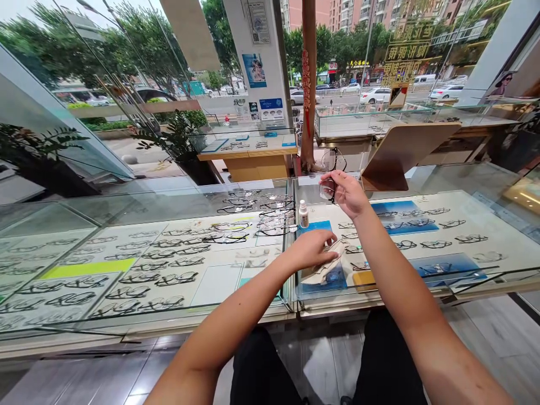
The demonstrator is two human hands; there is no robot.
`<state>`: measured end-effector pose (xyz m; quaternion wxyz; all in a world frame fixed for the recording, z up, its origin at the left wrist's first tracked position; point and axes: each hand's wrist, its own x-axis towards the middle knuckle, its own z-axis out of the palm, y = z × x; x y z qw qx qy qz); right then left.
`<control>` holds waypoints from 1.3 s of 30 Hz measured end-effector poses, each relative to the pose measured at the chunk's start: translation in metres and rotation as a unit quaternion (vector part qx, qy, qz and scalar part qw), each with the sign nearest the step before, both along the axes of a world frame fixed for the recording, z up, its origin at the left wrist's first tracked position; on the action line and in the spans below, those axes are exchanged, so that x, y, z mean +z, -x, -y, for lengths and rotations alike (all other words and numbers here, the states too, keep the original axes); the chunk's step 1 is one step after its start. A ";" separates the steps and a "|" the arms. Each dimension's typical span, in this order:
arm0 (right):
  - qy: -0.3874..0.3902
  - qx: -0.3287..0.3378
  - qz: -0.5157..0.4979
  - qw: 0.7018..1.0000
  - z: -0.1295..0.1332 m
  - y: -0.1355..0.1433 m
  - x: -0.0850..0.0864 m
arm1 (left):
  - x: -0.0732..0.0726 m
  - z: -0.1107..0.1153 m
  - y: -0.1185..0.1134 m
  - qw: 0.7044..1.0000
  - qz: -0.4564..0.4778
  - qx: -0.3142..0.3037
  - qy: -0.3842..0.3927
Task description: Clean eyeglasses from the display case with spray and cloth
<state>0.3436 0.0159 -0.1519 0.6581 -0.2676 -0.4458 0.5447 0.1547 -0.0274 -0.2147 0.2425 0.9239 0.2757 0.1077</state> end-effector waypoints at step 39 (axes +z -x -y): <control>0.006 0.154 0.011 0.988 0.030 0.025 0.008 | 0.055 -0.021 0.052 0.789 0.496 0.134 0.337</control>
